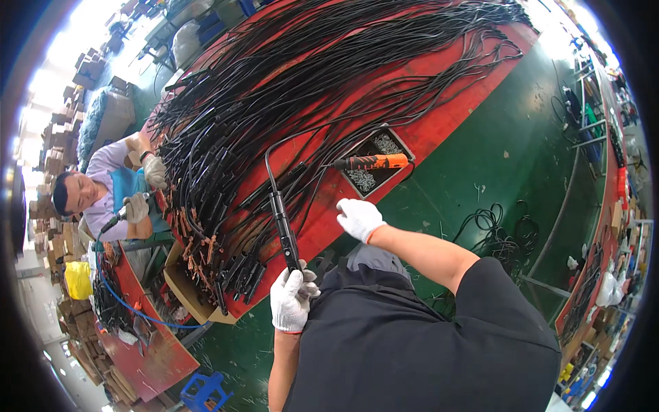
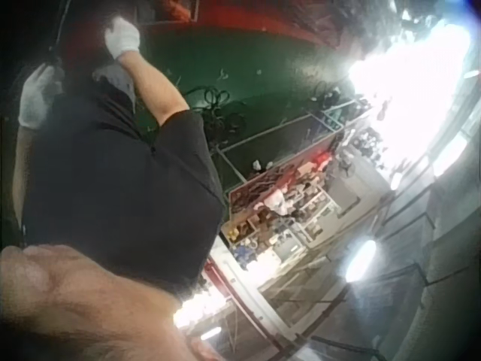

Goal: The person assembles wire harnesses by securing connectors to electrical wires with an electric screwdriver.

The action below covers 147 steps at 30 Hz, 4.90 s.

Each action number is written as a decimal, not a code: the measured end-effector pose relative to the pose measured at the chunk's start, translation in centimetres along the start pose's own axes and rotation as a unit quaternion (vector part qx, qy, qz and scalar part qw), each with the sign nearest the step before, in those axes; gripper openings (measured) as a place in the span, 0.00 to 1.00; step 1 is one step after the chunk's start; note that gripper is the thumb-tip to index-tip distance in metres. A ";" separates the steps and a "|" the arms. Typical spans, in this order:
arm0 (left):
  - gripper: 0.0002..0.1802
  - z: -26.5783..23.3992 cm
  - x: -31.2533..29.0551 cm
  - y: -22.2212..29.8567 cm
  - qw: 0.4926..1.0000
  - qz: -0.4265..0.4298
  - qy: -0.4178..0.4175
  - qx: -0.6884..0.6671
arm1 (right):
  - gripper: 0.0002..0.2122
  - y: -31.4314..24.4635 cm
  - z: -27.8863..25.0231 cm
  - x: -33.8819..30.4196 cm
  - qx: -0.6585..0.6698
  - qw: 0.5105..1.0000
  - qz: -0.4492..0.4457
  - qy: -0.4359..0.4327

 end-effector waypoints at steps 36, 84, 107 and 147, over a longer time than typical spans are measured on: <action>0.20 1.6 0.1 2.0 0.990 -0.009 -0.039 0.136 | 0.10 -15.0 -7.9 -3.9 0.420 0.888 -0.003 -0.187; 0.24 -0.3 -0.2 2.4 0.983 -0.014 -0.112 0.143 | 0.09 -15.0 -3.3 -6.2 0.656 0.707 0.235 -0.120; 0.18 2.2 1.6 2.8 0.974 0.043 -0.070 0.210 | 0.13 -13.6 -6.4 -4.1 0.444 0.890 0.048 -0.091; 0.10 0.6 2.6 5.4 0.990 -0.034 -0.094 0.100 | 0.15 -0.8 -16.2 -6.3 0.803 0.442 0.070 0.394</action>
Point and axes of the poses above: each hand's wrist, its own x-axis towards the middle knuckle, its own z-axis out of the palm, y = z × x, the point moved 4 cm from there along x, towards the middle knuckle, and after that the axes turned 4 degrees about -z, right-handed, at the moved point
